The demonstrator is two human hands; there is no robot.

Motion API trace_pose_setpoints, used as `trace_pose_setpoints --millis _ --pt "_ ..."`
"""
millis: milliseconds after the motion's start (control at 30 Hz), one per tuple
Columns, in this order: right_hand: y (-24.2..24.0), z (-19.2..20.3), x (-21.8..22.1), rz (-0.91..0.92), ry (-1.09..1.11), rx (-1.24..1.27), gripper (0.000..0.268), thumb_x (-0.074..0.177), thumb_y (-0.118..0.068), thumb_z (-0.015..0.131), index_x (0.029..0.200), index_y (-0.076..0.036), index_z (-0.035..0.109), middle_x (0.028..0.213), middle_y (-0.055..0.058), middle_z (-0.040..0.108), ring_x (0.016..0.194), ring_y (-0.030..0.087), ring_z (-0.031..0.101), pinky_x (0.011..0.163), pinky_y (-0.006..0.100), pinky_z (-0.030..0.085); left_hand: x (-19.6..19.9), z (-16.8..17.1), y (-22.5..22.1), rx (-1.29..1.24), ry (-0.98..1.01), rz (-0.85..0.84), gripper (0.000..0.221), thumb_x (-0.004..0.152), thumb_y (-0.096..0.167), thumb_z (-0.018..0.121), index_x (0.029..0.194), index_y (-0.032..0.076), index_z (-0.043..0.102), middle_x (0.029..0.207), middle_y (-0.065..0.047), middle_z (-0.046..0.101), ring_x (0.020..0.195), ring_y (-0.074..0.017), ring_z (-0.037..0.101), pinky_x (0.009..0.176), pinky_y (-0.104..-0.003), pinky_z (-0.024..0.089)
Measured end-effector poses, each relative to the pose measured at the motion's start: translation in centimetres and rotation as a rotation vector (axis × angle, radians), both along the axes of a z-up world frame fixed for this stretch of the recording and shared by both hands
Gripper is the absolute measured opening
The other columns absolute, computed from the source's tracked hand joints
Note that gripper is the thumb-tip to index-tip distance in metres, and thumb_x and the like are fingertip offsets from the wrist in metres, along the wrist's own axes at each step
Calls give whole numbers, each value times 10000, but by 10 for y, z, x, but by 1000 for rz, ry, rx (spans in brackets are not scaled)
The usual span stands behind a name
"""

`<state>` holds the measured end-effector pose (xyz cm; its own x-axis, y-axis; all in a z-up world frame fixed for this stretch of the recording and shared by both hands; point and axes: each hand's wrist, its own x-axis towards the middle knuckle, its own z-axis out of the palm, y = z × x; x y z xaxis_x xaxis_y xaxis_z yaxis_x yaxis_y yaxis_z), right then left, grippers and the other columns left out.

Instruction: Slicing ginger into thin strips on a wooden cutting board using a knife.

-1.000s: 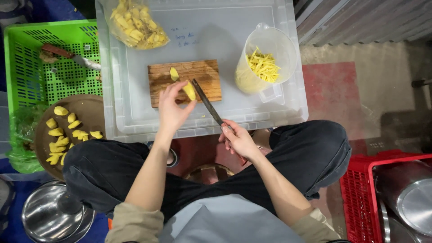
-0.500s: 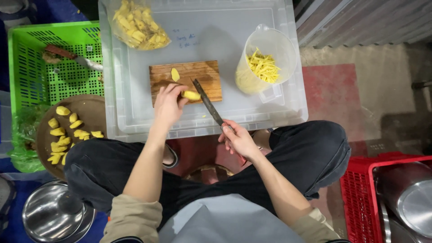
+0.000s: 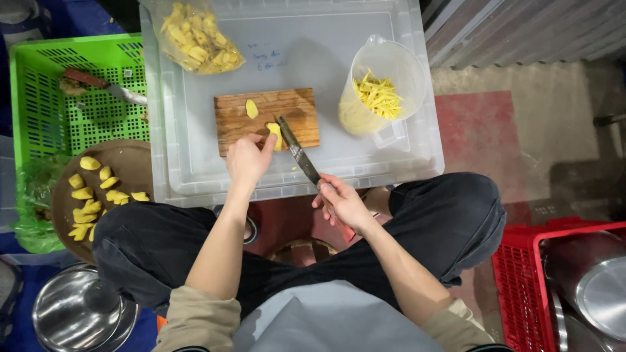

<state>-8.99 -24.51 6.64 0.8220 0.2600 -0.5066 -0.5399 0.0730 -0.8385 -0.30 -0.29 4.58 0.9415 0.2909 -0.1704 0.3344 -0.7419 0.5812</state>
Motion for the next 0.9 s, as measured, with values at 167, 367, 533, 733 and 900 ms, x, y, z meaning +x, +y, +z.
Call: trace_pose_setpoints --millis 167,367,533,733,900 --pt "4 2 0 49 -69 -94 425 1052 -174 499 1446 -15 493 835 279 707 445 214 618 294 285 536 -6 9 -9 8 -77 25 424 863 652 742 875 236 825 770 -70 772 879 -384 750 807 -480 590" --pt "4 0 -1 39 -75 -113 430 1052 -159 495 1451 3 485 866 266 712 449 204 614 298 278 538 -18 -5 7 -183 -644 -261 339 825 173 882 1110 63 734 897 -97 764 892 -323 714 907 -384 477" --pt "5 0 -2 51 -88 -115 440 1053 -166 495 1454 14 476 876 266 718 462 201 617 307 278 545 -5 -12 12 -135 -790 -389 221 872 184 852 1061 97 778 1041 -64 695 976 -314 658 908 -374 522" --pt "6 9 -2 91 -155 -246 429 1054 -190 486 1433 11 514 866 214 741 444 189 624 325 252 548 1 -24 1 -200 -922 -388 227 885 147 852 1046 8 773 1184 -157 708 1151 -397 671 994 -438 562" --pt "4 27 4 248 -273 -545 440 1037 -259 506 1427 -65 565 840 98 790 547 196 699 527 349 598 2 -23 -1 -236 -884 -314 314 887 177 854 1127 6 746 1171 -138 714 1161 -363 687 995 -424 577"
